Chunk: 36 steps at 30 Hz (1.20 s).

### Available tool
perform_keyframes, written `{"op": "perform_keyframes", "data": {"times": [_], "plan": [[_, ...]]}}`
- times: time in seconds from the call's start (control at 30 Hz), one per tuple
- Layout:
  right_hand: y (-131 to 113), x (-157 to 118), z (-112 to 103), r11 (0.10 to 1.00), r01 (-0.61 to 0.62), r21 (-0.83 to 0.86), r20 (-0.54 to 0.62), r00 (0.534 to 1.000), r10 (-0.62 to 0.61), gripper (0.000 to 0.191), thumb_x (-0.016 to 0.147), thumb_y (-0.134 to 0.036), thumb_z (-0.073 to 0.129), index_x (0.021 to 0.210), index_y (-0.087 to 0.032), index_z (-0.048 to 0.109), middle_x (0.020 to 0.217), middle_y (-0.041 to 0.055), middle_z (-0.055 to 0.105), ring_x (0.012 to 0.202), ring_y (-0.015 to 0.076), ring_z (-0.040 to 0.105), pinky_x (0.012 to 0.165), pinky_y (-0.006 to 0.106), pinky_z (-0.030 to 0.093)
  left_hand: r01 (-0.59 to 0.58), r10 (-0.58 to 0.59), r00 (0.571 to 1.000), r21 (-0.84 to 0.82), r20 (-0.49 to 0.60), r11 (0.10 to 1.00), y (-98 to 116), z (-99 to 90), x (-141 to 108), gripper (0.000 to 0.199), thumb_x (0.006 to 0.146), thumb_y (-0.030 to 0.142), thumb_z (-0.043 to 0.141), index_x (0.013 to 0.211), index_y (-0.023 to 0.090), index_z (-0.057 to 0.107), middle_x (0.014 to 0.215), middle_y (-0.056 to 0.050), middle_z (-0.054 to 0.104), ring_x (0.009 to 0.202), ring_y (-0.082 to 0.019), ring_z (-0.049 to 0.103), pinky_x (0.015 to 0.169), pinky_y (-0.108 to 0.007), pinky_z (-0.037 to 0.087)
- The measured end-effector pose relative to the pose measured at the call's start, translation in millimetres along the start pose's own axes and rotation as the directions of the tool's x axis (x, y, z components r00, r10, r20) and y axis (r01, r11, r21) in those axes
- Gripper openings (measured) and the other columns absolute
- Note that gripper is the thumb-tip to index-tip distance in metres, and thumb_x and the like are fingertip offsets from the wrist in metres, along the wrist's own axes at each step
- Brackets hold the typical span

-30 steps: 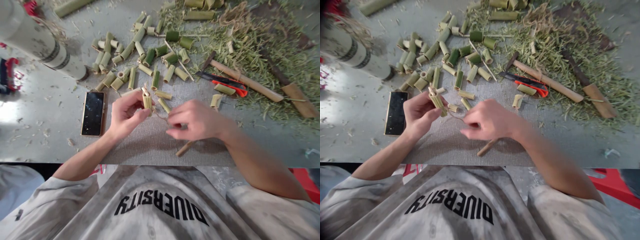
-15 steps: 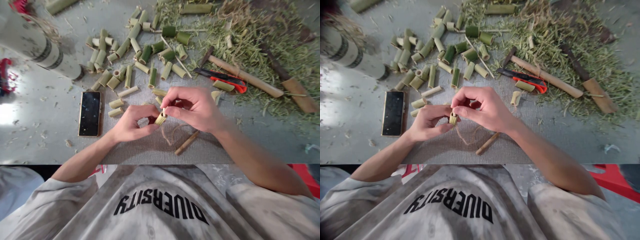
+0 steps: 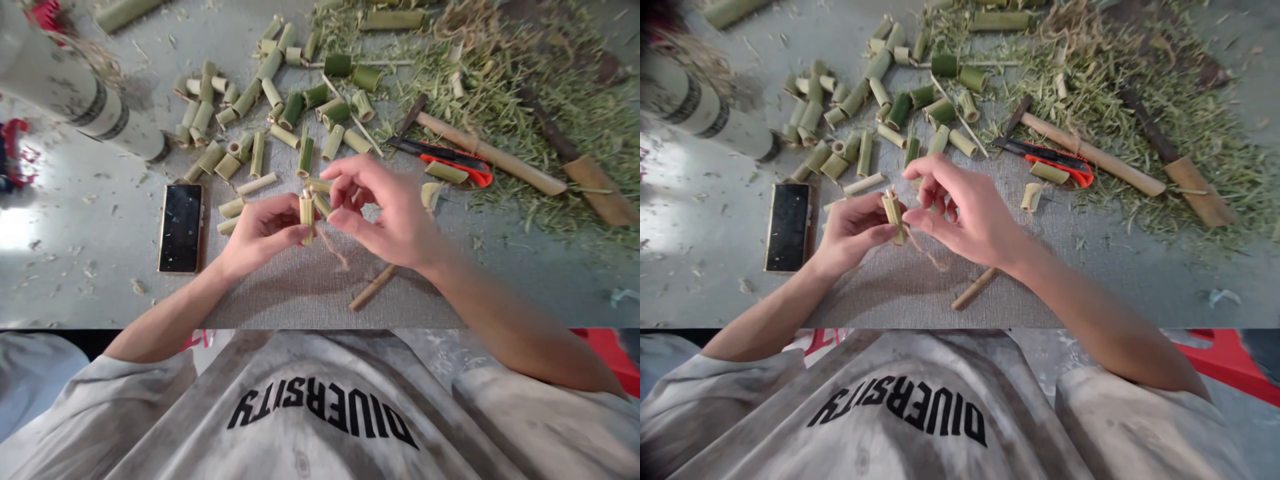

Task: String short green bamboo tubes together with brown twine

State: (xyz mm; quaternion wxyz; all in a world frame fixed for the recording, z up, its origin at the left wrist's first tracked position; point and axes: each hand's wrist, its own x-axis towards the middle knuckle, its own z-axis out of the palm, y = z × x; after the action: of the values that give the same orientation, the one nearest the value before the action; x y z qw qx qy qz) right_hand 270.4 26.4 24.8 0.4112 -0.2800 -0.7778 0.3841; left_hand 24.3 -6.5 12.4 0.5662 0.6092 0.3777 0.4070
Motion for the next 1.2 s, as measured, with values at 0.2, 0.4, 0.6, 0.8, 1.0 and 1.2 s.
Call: {"op": "perform_keyframes", "data": {"times": [0.2,0.4,0.6,0.8,1.0,1.2], "plan": [[2.8,-2.3,2.0,0.990,-0.068,-0.127,0.149,0.985,0.087,0.024,0.102,-0.037,0.084,0.096,-0.018,0.072,0.079,-0.0009,0.071,0.069,0.0127,0.061,0.070,0.029,0.045,-0.017,0.014,0.995,-0.028,-0.102,0.999,-6.6,-2.8,2.0,0.027,0.096,0.043,0.092,0.099,0.019,0.080,0.089,-0.004,0.079,0.071,-0.014,0.073,0.064,-0.025,0.066],[2.2,-1.0,3.4,0.979,0.109,-0.174,0.228,0.971,-0.068,0.025,0.111,-0.022,0.067,0.087,-0.018,0.069,0.075,-0.0012,0.068,0.067,0.0122,0.056,0.069,0.028,0.040,-0.048,0.048,0.990,0.003,-0.130,0.999,-8.4,-5.3,1.1,0.024,0.096,0.042,0.092,0.100,0.021,0.081,0.085,-0.002,0.077,0.069,-0.014,0.071,0.061,-0.025,0.063],[-1.0,-0.2,2.8,0.980,0.121,-0.155,0.241,0.967,-0.081,0.026,0.105,-0.015,0.064,0.080,-0.020,0.062,0.072,-0.0033,0.062,0.066,0.0114,0.053,0.068,0.027,0.038,-0.052,0.053,0.990,0.013,-0.133,0.999,-8.1,-2.4,-0.7,0.024,0.099,0.043,0.089,0.102,0.020,0.082,0.085,-0.003,0.077,0.071,-0.014,0.069,0.062,-0.026,0.059],[3.0,-3.9,9.4,0.981,0.143,-0.132,0.243,0.964,-0.108,0.022,0.103,-0.013,0.063,0.081,-0.019,0.062,0.073,-0.0042,0.059,0.065,0.0101,0.050,0.067,0.025,0.037,-0.079,0.079,0.991,0.002,-0.107,0.997,-5.4,2.5,-1.1,0.029,0.099,0.045,0.090,0.099,0.019,0.077,0.082,-0.002,0.075,0.071,-0.014,0.068,0.063,-0.027,0.058],[0.5,-7.1,13.8,0.972,0.093,-0.216,0.302,0.953,-0.025,0.020,0.105,-0.017,0.060,0.088,-0.019,0.068,0.082,0.0008,0.070,0.074,0.0147,0.060,0.071,0.029,0.038,-0.050,0.055,0.996,0.085,-0.066,0.995,-8.1,4.5,-3.1,0.036,0.102,0.053,0.083,0.113,0.023,0.067,0.086,0.000,0.076,0.074,-0.017,0.070,0.064,-0.032,0.057],[-0.1,-7.9,14.6,0.971,0.094,-0.218,0.308,0.951,-0.023,0.020,0.106,-0.016,0.058,0.089,-0.019,0.070,0.085,0.0022,0.073,0.076,0.0156,0.062,0.072,0.030,0.037,-0.075,0.083,0.993,0.101,-0.081,0.992,-7.7,4.9,-4.5,0.052,0.102,0.051,0.084,0.140,0.029,0.056,0.083,0.004,0.074,0.069,-0.015,0.068,0.063,-0.032,0.056]]}}
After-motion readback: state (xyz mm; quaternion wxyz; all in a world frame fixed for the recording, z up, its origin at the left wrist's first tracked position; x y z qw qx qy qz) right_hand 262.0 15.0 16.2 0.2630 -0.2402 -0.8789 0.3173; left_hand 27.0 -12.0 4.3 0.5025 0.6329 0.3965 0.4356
